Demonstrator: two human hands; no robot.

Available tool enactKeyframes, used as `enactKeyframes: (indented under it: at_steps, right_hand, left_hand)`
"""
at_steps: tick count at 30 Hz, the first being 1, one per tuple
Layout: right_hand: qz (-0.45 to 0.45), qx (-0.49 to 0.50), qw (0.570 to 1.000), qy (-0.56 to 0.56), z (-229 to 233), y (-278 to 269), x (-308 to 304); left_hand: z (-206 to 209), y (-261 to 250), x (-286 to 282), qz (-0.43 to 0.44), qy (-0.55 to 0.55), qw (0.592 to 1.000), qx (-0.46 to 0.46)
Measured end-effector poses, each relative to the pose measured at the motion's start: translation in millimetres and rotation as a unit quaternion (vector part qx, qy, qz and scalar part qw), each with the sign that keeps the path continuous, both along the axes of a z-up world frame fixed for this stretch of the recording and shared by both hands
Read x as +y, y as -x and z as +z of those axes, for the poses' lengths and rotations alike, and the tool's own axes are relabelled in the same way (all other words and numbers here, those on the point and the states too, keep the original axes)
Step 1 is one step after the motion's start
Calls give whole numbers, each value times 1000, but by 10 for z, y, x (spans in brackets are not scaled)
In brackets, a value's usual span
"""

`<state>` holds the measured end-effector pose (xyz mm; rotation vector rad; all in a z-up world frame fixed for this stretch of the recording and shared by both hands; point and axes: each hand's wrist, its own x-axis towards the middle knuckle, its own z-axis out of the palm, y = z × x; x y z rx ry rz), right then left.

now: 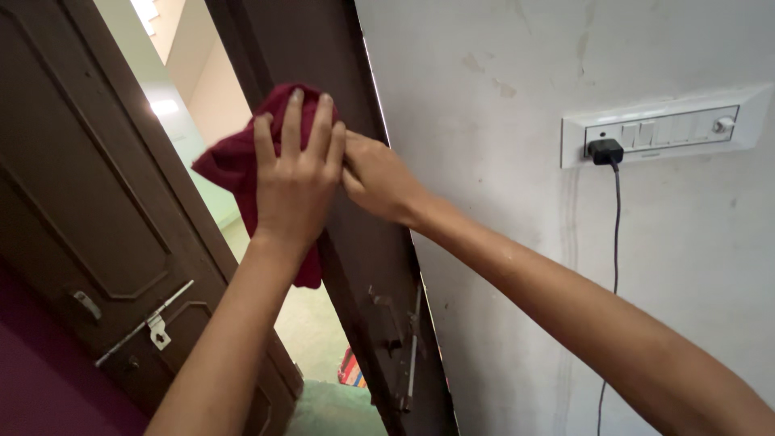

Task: The person wipes a brown wooden door with a red cloth. They clean the vertical grooves and flat panels of the door, moving from the lower section upwards and then to the side edge. The person uses both hands to hold the cloth and apply pressure to the surface.

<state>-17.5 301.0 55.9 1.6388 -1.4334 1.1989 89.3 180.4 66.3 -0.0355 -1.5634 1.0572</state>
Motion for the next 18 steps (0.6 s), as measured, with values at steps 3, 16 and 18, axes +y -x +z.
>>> enactKeyframes:
  at_steps: [3,16,18]
  right_hand:
    - [-8,-84,996,4,143,-21,-66]
    - [-42,71,997,5,97,112,3]
    - [-51,55,997,10,172,87,8]
  left_hand:
    - [166,83,-42,-11,-16,1000,25]
    - [51,83,6,1,-25,1000,13]
    - [96,109,11,-3,-40,999,28]
